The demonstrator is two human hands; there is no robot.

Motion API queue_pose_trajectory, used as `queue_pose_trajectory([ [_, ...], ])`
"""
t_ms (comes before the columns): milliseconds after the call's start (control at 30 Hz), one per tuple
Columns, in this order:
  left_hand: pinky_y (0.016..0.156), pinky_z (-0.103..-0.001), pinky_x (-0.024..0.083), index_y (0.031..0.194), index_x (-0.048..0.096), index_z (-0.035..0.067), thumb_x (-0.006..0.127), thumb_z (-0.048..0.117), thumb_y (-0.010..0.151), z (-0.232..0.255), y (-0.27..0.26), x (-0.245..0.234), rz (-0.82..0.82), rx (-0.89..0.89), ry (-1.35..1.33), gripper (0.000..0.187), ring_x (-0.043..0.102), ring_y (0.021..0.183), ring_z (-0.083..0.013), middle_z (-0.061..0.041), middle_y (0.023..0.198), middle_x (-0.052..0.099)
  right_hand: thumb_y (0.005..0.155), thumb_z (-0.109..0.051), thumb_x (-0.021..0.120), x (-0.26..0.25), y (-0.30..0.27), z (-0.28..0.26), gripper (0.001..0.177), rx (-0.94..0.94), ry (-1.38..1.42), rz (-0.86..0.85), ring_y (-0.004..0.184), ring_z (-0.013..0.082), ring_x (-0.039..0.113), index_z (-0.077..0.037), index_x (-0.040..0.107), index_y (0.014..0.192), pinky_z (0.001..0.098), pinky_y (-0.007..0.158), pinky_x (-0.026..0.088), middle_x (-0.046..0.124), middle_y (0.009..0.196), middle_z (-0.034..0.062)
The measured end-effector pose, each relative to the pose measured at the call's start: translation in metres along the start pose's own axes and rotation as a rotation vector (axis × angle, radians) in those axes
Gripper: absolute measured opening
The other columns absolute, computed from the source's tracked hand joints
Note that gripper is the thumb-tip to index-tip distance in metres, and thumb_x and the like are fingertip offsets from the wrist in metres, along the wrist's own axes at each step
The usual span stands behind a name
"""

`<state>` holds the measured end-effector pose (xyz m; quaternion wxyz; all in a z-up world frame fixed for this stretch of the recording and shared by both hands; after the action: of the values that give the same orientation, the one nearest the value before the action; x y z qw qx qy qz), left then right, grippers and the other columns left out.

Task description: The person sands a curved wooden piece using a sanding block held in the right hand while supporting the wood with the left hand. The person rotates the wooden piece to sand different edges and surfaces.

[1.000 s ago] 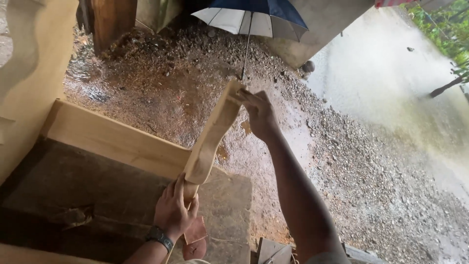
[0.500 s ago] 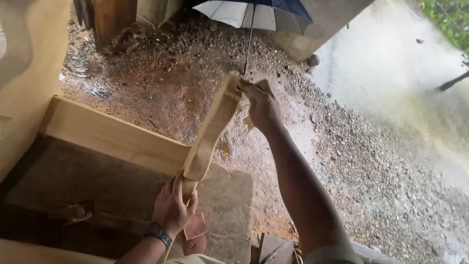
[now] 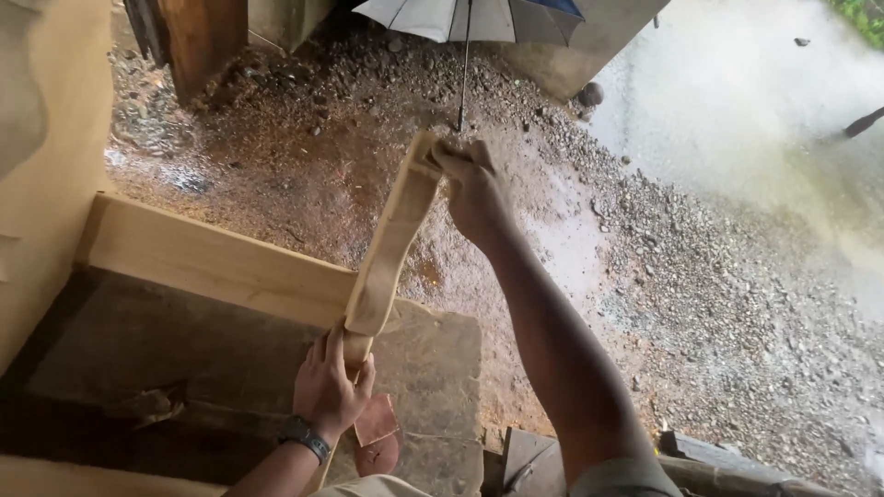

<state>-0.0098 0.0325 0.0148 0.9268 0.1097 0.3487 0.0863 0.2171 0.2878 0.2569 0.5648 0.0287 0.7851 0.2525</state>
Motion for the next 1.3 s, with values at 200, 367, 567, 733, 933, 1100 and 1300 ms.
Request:
queue_pose_trajectory([
  [200, 0.097, -0.062, 0.067, 0.172, 0.060, 0.005, 0.080, 0.040, 0.101, -0.001, 0.002, 0.004, -0.038, -0.005, -0.002, 0.082, 0.078, 0.119, -0.0475, -0.023, 0.141, 0.077, 0.123, -0.010, 0.072, -0.001, 0.017, 0.004, 0.031, -0.049, -0.041, -0.155, 0.101, 0.0153, 0.069, -0.022, 0.089, 0.147, 0.0248, 0.052, 0.060, 0.073, 0.132, -0.0025],
  [367, 0.100, -0.061, 0.066, 0.171, 0.061, 0.003, 0.080, 0.039, 0.102, -0.003, 0.001, 0.001, -0.001, 0.005, -0.036, 0.081, 0.077, 0.121, -0.0489, -0.025, 0.141, 0.078, 0.122, 0.001, 0.065, 0.001, 0.012, -0.019, 0.049, -0.089, -0.102, -0.264, 0.132, 0.0344, 0.073, -0.016, 0.072, 0.168, 0.0433, 0.092, 0.079, 0.065, 0.155, 0.0134],
  [567, 0.092, -0.063, 0.070, 0.174, 0.057, 0.004, 0.079, 0.038, 0.102, -0.002, 0.003, 0.005, -0.028, 0.008, -0.023, 0.083, 0.079, 0.121, -0.0466, -0.024, 0.145, 0.077, 0.123, -0.025, 0.078, 0.007, 0.029, 0.006, 0.044, -0.252, -0.196, -0.224, 0.113, 0.0256, 0.074, -0.023, 0.075, 0.166, 0.0365, 0.063, 0.076, 0.063, 0.143, 0.0113],
  [733, 0.095, -0.061, 0.068, 0.173, 0.059, 0.003, 0.078, 0.039, 0.102, 0.000, -0.002, 0.002, 0.013, 0.040, -0.005, 0.082, 0.078, 0.120, -0.0461, -0.023, 0.146, 0.078, 0.116, 0.002, 0.073, -0.003, 0.017, -0.017, 0.069, -0.168, -0.198, -0.360, 0.116, 0.0297, 0.073, -0.018, 0.062, 0.181, 0.0427, 0.085, 0.080, 0.057, 0.149, 0.0145],
  [933, 0.091, -0.062, 0.071, 0.176, 0.056, 0.004, 0.078, 0.040, 0.102, -0.004, 0.002, 0.008, -0.029, 0.000, -0.012, 0.086, 0.079, 0.120, -0.0471, -0.024, 0.149, 0.075, 0.119, -0.026, 0.078, 0.012, 0.049, -0.013, 0.061, -0.154, -0.311, -0.382, 0.108, 0.0274, 0.073, -0.028, 0.063, 0.178, 0.0400, 0.066, 0.074, 0.062, 0.152, 0.0179],
  [1100, 0.093, -0.059, 0.071, 0.171, 0.061, 0.003, 0.078, 0.038, 0.102, -0.005, 0.000, 0.003, 0.022, 0.051, -0.007, 0.080, 0.080, 0.121, -0.0430, -0.022, 0.148, 0.079, 0.115, -0.023, 0.082, 0.008, 0.044, -0.038, 0.077, -0.107, -0.441, -0.498, 0.132, 0.0389, 0.068, -0.025, 0.051, 0.185, 0.0551, 0.092, 0.078, 0.049, 0.168, 0.0208],
  [1300, 0.097, -0.059, 0.070, 0.178, 0.055, 0.005, 0.076, 0.042, 0.104, -0.003, -0.005, 0.006, -0.015, 0.030, 0.003, 0.085, 0.080, 0.121, -0.0436, -0.024, 0.152, 0.077, 0.118, -0.030, 0.081, -0.006, 0.071, -0.045, 0.053, -0.258, -0.485, -0.524, 0.117, 0.0336, 0.074, -0.032, 0.070, 0.169, 0.0443, 0.067, 0.073, 0.065, 0.147, 0.0140],
])
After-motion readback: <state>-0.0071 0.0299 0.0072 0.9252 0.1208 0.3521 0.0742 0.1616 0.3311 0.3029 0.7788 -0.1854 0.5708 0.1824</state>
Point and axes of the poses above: each hand's wrist, its own y-axis towards the middle knuckle, its own x-axis out of the palm, z = x × y, the point moved 4 cm from there along y, towards the middle knuckle
